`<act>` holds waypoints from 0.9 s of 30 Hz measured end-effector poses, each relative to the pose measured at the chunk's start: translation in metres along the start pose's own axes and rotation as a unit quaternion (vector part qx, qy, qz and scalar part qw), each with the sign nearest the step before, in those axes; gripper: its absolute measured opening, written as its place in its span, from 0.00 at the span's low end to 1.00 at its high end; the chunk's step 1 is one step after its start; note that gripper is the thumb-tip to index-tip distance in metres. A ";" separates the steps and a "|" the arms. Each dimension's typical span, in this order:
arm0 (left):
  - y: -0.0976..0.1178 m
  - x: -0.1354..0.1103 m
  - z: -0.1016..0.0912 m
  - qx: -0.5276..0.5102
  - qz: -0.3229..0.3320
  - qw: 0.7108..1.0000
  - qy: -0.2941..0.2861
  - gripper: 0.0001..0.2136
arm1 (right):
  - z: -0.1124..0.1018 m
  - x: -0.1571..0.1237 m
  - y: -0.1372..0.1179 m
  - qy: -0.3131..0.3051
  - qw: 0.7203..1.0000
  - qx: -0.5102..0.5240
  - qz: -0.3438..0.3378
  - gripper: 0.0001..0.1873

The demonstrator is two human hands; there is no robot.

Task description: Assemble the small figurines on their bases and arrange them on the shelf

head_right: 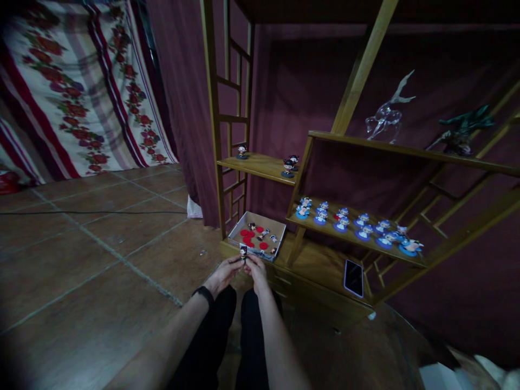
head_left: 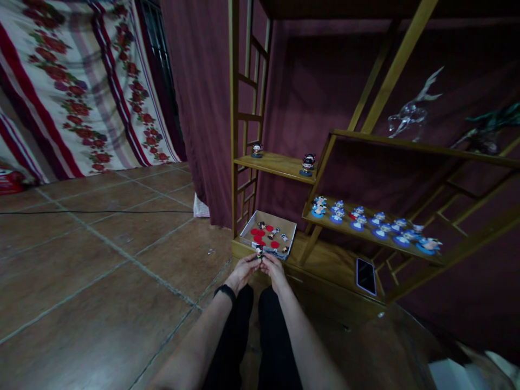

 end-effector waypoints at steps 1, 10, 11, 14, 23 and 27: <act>0.001 -0.001 0.001 0.001 0.003 1.000 0.002 0.17 | 0.000 -0.001 -0.001 -0.001 1.000 0.000 -0.003 0.23; 0.005 -0.001 -0.011 0.032 0.084 0.994 0.068 0.21 | 0.002 0.003 0.007 0.002 1.000 -0.004 -0.029 0.23; 0.005 0.000 -0.014 0.036 0.090 0.992 0.075 0.21 | 0.002 0.005 0.010 0.003 0.999 -0.003 -0.034 0.24; 0.005 0.003 -0.017 0.060 0.105 0.990 0.070 0.20 | 0.001 0.013 0.018 0.009 0.999 -0.011 -0.042 0.25; 0.017 -0.010 -0.010 0.132 0.114 0.981 0.082 0.19 | 0.001 0.013 0.018 -0.002 0.998 -0.031 -0.047 0.25; 0.016 -0.007 -0.015 0.152 0.114 0.977 0.098 0.18 | 0.004 0.012 0.016 0.005 0.998 -0.035 -0.046 0.24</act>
Point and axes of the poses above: each hand's wrist, its own x-axis towards the middle knuckle, its own z-axis out of the palm, y = z × x, the point moved 6 cm from there along x, towards the middle knuckle, and after that the axes turned 7 degrees about -z, right-handed, at the moved point
